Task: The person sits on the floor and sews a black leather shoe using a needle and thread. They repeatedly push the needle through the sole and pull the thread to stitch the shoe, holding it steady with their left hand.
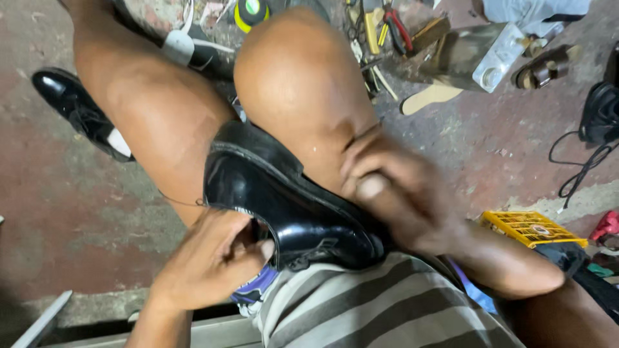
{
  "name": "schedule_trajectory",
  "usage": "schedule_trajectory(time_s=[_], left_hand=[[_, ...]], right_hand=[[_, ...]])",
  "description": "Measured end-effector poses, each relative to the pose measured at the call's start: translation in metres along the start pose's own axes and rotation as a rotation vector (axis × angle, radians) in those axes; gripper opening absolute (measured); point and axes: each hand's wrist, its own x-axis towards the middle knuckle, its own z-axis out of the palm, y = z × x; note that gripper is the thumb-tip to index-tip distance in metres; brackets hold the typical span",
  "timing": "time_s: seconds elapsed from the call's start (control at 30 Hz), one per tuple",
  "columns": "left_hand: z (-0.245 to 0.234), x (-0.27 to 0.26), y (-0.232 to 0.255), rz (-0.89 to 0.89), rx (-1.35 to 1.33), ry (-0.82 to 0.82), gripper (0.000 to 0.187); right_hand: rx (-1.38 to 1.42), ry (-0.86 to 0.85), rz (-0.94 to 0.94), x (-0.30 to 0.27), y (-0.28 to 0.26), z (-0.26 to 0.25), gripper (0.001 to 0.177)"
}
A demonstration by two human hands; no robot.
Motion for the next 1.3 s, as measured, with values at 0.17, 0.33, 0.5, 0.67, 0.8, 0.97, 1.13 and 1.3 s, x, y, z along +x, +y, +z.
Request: schedule_trajectory(time_s=[0.17, 0.33, 0.5, 0.67, 0.8, 0.97, 1.13, 1.3], left_hand=[[0.008, 0.006, 0.019, 0.347, 0.083, 0.212, 0.048], [0.018, 0.008, 0.019, -0.149, 0.221, 0.11, 0.04], [0.021, 0.005, 0.014, 0.003, 0.022, 0.115, 0.033], [0.025, 0.005, 0.014, -0.167, 0.17, 0.146, 0.047], [0.025, 0.005, 0.015, -0.052, 0.128, 0.183, 0.04], [0.027, 0.007, 0.01, 0.008, 0.198, 0.202, 0.042], [0.031, 0.01, 0.008, -0.015, 0.305, 0.207, 0.061], [0.033, 0.014, 0.009, -0.129, 0.327, 0.167, 0.067]], right_hand=[[-0.709, 0.171, 0.204, -0.029, -0.013, -0.035, 0.017], [-0.568, -0.206, 0.194, -0.047, -0.02, -0.027, 0.035], [-0.554, -0.336, 0.147, -0.036, -0.02, -0.014, 0.045], [-0.558, -0.322, 0.144, -0.033, -0.023, -0.01, 0.045], [-0.727, -0.418, 0.025, -0.037, -0.021, -0.009, 0.041], [-1.004, -0.559, 0.257, -0.044, -0.035, 0.003, 0.058], [-1.228, -0.46, -0.09, -0.024, -0.049, 0.012, 0.044], [-1.323, -0.741, -0.096, -0.005, -0.053, 0.019, 0.038]])
